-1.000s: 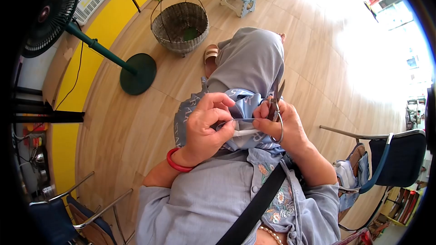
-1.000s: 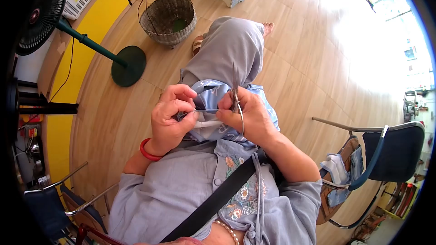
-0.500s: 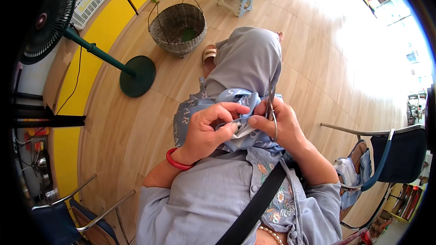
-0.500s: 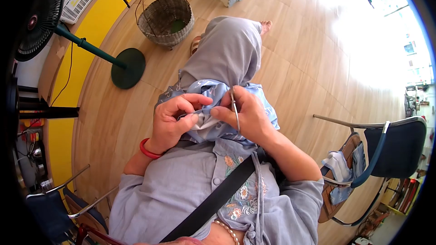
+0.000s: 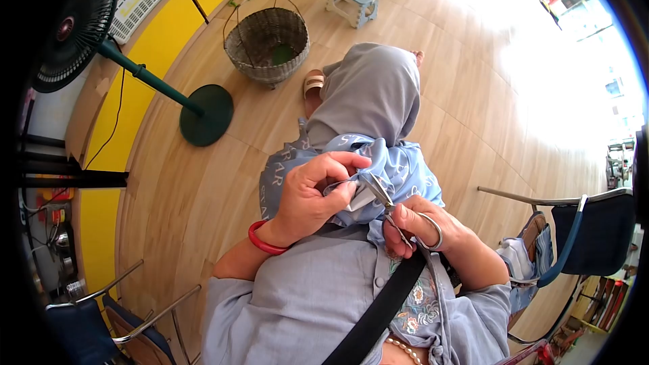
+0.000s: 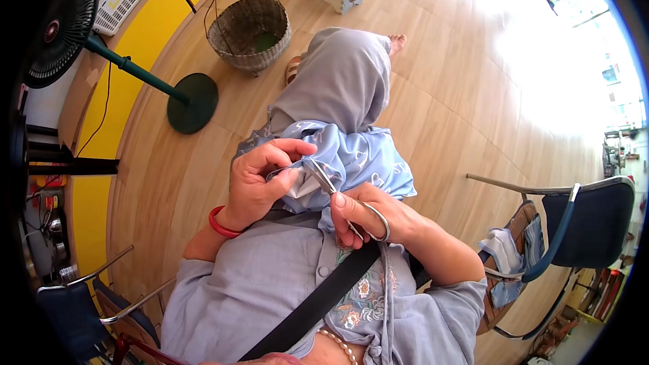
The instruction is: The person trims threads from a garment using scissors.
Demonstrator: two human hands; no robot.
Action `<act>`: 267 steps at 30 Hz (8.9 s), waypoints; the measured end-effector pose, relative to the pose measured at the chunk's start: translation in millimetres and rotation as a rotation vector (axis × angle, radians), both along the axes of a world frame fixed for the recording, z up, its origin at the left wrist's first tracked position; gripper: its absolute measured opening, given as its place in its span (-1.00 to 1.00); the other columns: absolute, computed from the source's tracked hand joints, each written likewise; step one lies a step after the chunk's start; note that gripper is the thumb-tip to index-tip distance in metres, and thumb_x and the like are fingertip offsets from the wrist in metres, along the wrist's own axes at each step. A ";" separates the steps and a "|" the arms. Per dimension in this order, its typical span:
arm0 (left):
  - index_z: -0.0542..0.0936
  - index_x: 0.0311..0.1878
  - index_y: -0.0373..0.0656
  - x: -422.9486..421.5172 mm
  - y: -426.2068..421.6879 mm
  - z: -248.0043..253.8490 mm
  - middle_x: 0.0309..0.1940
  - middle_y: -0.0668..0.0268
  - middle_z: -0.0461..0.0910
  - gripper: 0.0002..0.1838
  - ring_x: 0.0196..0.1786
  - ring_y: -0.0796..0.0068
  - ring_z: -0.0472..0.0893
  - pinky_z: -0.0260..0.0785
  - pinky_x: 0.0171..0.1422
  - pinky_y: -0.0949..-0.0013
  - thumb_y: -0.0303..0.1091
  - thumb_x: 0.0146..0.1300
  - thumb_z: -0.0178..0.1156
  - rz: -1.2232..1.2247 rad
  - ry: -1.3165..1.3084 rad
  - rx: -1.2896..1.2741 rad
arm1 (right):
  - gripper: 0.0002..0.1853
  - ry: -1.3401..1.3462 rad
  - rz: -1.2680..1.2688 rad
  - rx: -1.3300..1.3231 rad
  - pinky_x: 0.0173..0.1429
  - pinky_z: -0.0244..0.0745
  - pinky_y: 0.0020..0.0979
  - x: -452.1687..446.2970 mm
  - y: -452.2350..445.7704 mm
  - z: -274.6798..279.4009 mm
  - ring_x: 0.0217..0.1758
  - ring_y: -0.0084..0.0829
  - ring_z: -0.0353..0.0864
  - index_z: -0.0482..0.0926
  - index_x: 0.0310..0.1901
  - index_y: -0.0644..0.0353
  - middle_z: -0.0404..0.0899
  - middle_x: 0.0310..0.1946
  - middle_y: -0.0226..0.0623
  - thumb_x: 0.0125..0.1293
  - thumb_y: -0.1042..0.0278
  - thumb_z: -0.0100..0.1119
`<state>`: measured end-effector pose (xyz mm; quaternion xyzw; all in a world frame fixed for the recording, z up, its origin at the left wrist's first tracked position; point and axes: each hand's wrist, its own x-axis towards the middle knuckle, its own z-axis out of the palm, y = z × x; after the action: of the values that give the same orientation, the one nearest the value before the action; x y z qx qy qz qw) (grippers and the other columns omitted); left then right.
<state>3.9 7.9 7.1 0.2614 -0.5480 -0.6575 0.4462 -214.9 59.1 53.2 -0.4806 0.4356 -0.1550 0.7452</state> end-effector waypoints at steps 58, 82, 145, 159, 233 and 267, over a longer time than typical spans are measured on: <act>0.50 -0.31 -0.27 15.7 1.0 -7.5 -0.22 0.33 0.48 -0.92 -0.19 0.70 0.45 0.33 -0.12 0.59 -0.63 0.13 0.14 0.003 -0.131 0.106 | -0.82 0.024 -0.477 -0.347 -0.29 0.32 -0.60 21.2 -30.2 -20.7 -0.39 -0.74 0.37 0.45 -0.38 0.21 0.50 -0.44 -0.53 0.09 0.49 0.31; 0.58 -0.40 -0.29 5.7 -5.8 0.9 -0.32 0.27 0.56 -0.94 -0.26 0.47 0.51 0.34 -0.17 0.46 -0.59 0.08 0.29 0.118 -0.298 -0.309 | -0.87 0.156 -0.461 -0.471 -0.36 0.35 -0.54 22.1 -34.9 -25.0 -0.45 -0.68 0.40 0.49 -0.39 0.24 0.52 -0.51 -0.46 0.10 0.44 0.27; 0.55 -0.40 -0.27 -1.9 -2.0 -1.3 -0.34 0.22 0.64 -0.89 -0.29 0.34 0.59 0.42 -0.17 0.38 -0.64 0.00 0.26 0.253 -0.336 -0.463 | -0.40 0.140 -0.083 -0.042 -0.56 0.32 -0.57 12.7 -4.2 -10.0 -0.63 -0.65 0.46 0.51 -0.53 0.24 0.45 -0.69 -0.46 0.27 -0.25 0.15; 0.55 -0.40 -0.25 -2.2 -3.1 0.2 -0.26 0.22 0.63 -0.88 -0.25 0.36 0.57 0.40 -0.14 0.38 -0.64 -0.04 0.23 0.235 -0.323 -0.498 | -0.71 0.396 -0.339 -0.878 -0.38 0.41 -0.38 26.4 -28.5 -5.2 -0.50 -0.34 0.54 0.51 -0.41 0.21 0.55 -0.53 -0.27 -0.02 0.34 0.49; 0.47 -0.40 -0.25 10.5 -5.9 -5.3 0.00 0.00 0.57 -0.96 -0.05 0.44 0.57 0.41 0.10 0.39 -0.59 0.13 0.07 -0.195 0.084 0.211 | -0.82 0.343 -0.413 -0.451 -0.43 0.27 -0.51 20.3 -34.3 -20.3 -0.52 -0.66 0.32 0.49 -0.40 0.26 0.40 -0.62 -0.45 0.08 0.40 0.30; 0.46 -0.36 -0.25 6.0 -2.9 -5.8 -0.13 0.13 0.65 -0.90 -0.15 0.60 0.59 0.42 -0.04 0.53 -0.67 0.11 0.10 -0.015 0.014 -0.069 | -0.27 -0.057 -0.005 0.126 -0.57 0.26 -0.64 6.9 -0.9 2.4 -0.65 -0.67 0.42 0.43 -0.58 0.14 0.48 -0.64 -0.42 0.26 -0.50 -0.16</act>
<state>9.8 5.0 1.3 0.2370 -0.5692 -0.6433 0.4539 -208.0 58.2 55.6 -0.4270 0.4245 -0.1428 0.7855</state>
